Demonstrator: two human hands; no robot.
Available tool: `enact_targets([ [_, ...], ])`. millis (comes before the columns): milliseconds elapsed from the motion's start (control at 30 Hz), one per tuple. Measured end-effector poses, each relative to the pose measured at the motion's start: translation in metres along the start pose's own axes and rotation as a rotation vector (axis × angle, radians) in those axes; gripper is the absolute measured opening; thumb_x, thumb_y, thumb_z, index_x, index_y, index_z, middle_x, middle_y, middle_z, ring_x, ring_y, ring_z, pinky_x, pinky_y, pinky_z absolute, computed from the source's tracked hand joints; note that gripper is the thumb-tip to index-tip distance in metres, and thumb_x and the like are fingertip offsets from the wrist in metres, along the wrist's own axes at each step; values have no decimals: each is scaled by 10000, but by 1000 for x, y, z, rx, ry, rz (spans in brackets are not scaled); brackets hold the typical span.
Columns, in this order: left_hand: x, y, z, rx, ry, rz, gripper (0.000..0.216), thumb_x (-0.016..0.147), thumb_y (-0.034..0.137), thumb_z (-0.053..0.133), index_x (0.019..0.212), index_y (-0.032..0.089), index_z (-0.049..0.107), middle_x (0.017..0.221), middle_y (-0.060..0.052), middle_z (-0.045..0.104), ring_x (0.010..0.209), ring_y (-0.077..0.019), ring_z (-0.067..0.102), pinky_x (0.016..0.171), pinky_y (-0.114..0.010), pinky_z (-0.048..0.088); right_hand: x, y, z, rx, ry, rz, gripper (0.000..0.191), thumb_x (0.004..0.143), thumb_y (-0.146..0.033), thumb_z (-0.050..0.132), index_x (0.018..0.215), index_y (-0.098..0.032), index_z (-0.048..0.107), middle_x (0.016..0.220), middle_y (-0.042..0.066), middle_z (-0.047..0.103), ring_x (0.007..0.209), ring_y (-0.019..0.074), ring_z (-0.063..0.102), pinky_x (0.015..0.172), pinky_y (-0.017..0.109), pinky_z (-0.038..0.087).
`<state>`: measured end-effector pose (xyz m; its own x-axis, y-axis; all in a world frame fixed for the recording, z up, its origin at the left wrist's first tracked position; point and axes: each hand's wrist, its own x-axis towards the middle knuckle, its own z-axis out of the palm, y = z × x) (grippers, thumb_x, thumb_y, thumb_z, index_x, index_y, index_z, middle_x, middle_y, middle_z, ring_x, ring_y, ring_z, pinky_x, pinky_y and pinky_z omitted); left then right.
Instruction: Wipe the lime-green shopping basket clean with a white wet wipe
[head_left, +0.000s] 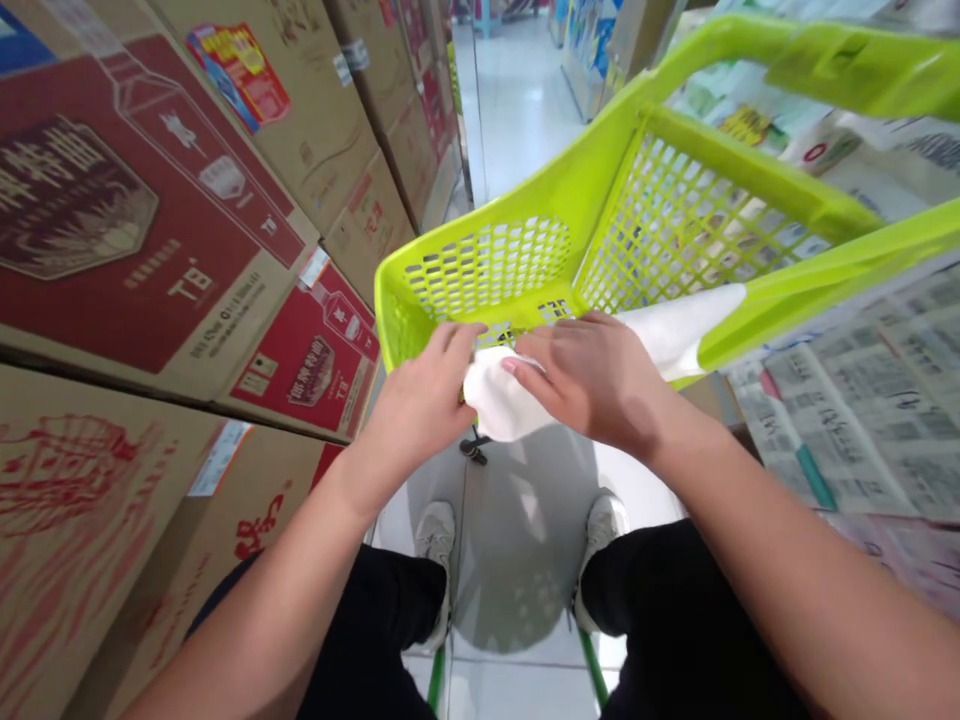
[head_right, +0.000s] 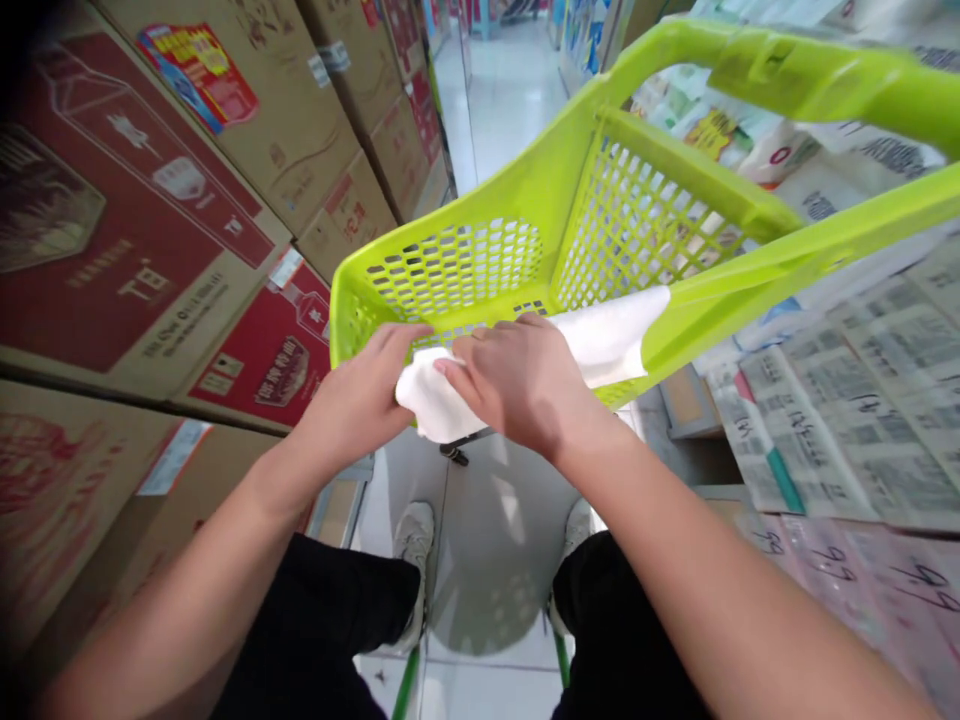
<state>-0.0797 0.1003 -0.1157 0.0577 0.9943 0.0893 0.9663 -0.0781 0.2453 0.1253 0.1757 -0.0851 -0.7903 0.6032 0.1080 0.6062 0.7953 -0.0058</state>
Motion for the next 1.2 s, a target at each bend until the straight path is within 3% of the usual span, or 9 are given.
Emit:
enact_targets([
  [100, 3, -4, -3, -10, -58, -5, 649, 941, 220, 629, 1571, 185, 481, 1630, -204, 540, 1348, -375, 688, 1021, -509, 646, -13, 26, -4, 9, 38, 62, 544, 1176, -431, 305, 987, -213, 767, 923, 100, 814, 812, 251, 702, 772, 395, 334],
  [267, 14, -2, -7, 46, -319, 3, 357, 986, 290, 597, 1306, 182, 713, 1203, -153, 811, 1106, -357, 789, 939, -469, 630, -39, 67, -14, -150, 120, 292, 555, 1145, -435, 312, 910, -185, 748, 879, 169, 773, 787, 274, 629, 773, 429, 289],
  [367, 20, 2, -6, 8, -311, 66, 307, 966, 276, 608, 1221, 183, 752, 1149, -148, 828, 1031, -329, 799, 874, -418, 617, -34, 39, -6, -198, 154, 272, 520, 1122, -447, 357, 937, -171, 757, 952, 176, 783, 883, 307, 646, 841, 445, 322],
  [533, 23, -3, 0, -60, -310, 221, 216, 932, 325, 653, 1060, 227, 798, 1055, -118, 839, 951, -328, 805, 780, -386, 591, -15, -26, 18, -104, 138, 84, 522, 1134, -526, 387, 1057, -155, 746, 1015, 142, 776, 972, 308, 665, 890, 435, 346],
  [700, 9, -8, 1, 148, -123, 80, 306, 963, 413, 634, 1171, 262, 802, 1031, -121, 835, 960, -394, 810, 766, -438, 590, -9, -11, 18, -89, 150, 88, 530, 1145, -549, 373, 1014, -187, 739, 984, 119, 783, 947, 296, 672, 858, 426, 335],
  [867, 3, -9, -2, 192, -123, 63, 410, 981, 435, 659, 1329, 239, 752, 1086, -113, 834, 1053, -369, 798, 844, -426, 602, -4, 27, 12, -110, 201, 271, 644, 1128, -635, 348, 864, -199, 743, 782, 129, 730, 837, 301, 645, 853, 440, 345],
  [933, 5, -9, -2, 191, -120, 60, 426, 984, 443, 664, 1348, 235, 741, 1115, -120, 831, 1071, -367, 792, 852, -421, 600, -1, 19, 15, -107, 223, 272, 639, 1143, -575, 315, 872, -194, 750, 798, 136, 732, 851, 303, 643, 873, 450, 356],
  [1100, 9, -12, -1, 125, -166, 68, 326, 1026, 436, 612, 1208, 222, 777, 1095, -141, 821, 998, -361, 795, 850, -419, 592, 8, -48, 32, -108, 220, 89, 503, 1148, -396, 303, 1134, -154, 744, 1105, 175, 786, 1015, 316, 670, 933, 446, 382],
  [1200, 8, -17, -2, 76, -160, 61, 288, 1006, 396, 654, 1222, 241, 765, 1128, -114, 823, 1040, -350, 790, 860, -402, 590, 10, -51, 29, -93, 197, 41, 506, 1147, -438, 330, 1085, -174, 756, 1019, 150, 799, 931, 296, 677, 878, 432, 387],
])
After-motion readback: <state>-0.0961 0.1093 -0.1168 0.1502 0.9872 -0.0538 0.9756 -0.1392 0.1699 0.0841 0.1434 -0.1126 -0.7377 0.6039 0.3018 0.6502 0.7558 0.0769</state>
